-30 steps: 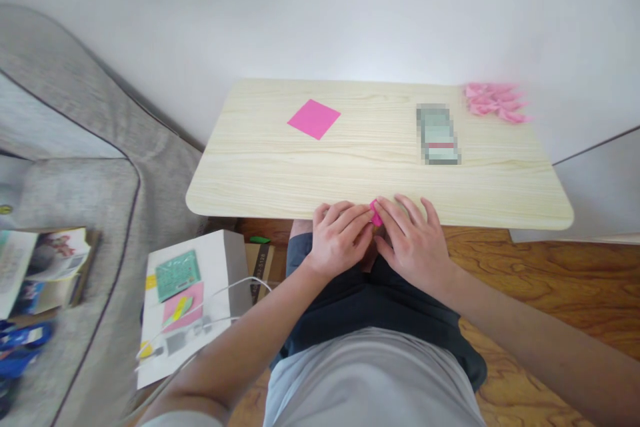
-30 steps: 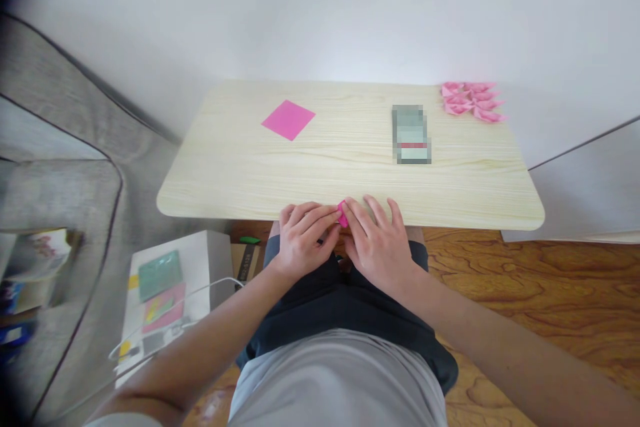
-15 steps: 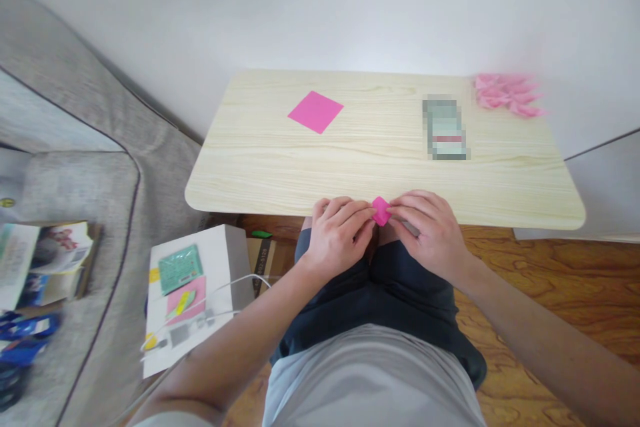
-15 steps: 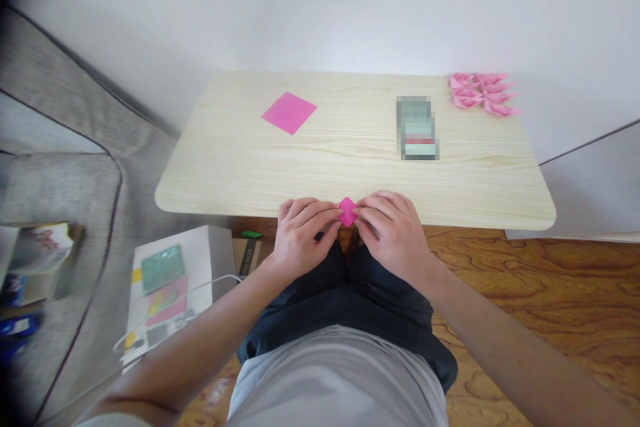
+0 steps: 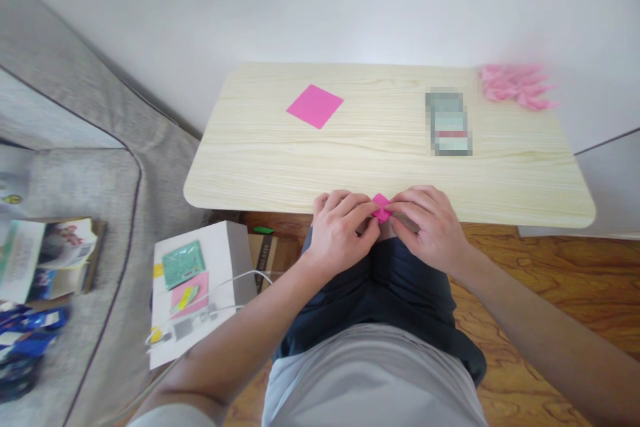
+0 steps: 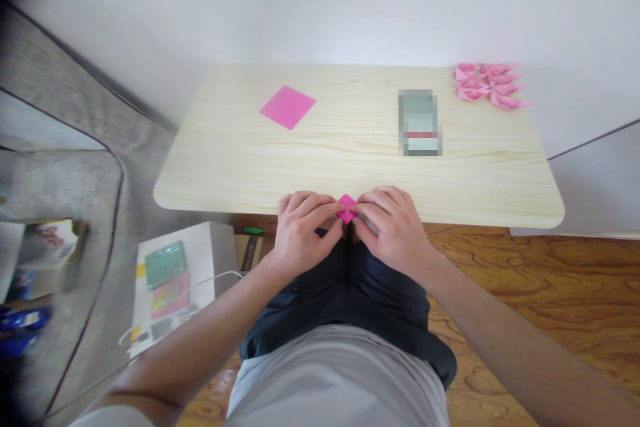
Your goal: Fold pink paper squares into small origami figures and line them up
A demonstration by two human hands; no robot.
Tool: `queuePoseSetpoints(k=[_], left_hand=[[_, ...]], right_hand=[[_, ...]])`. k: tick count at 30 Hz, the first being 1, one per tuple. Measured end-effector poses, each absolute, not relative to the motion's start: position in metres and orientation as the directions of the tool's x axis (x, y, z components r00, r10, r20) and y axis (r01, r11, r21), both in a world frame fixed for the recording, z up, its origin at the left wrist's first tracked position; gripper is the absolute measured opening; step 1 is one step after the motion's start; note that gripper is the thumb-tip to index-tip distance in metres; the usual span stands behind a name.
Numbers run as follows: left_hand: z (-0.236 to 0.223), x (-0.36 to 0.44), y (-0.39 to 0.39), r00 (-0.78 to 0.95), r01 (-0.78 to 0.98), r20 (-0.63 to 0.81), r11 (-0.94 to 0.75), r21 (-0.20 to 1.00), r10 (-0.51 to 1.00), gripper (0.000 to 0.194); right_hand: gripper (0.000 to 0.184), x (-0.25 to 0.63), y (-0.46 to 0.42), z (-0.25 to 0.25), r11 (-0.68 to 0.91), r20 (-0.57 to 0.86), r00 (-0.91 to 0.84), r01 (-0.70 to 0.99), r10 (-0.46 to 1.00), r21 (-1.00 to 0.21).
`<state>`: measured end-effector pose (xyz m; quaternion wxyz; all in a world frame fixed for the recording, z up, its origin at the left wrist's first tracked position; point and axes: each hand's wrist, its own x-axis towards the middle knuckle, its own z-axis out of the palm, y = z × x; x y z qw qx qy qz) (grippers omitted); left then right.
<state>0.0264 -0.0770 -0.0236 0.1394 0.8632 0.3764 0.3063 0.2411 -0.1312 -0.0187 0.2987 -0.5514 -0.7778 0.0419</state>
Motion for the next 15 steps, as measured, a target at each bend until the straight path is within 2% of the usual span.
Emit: queuePoseSetpoints(k=[8,15], left_hand=[[-0.0295,0.0253,-0.072,0.497,0.527,0.475,-0.687,0.499,0.726,0.013],[-0.026,0.0255,-0.0702,0.455,0.564,0.46,-0.646,0.514,0.763,0.009]], right_hand=[[0.018,0.2395,-0.1327,-0.0274,0.392,0.486,-0.176,0.835,0.856,-0.388],[0.012,0.2362,-0.1274,-0.0218,0.294,0.418,-0.123,0.878,0.9,-0.376]])
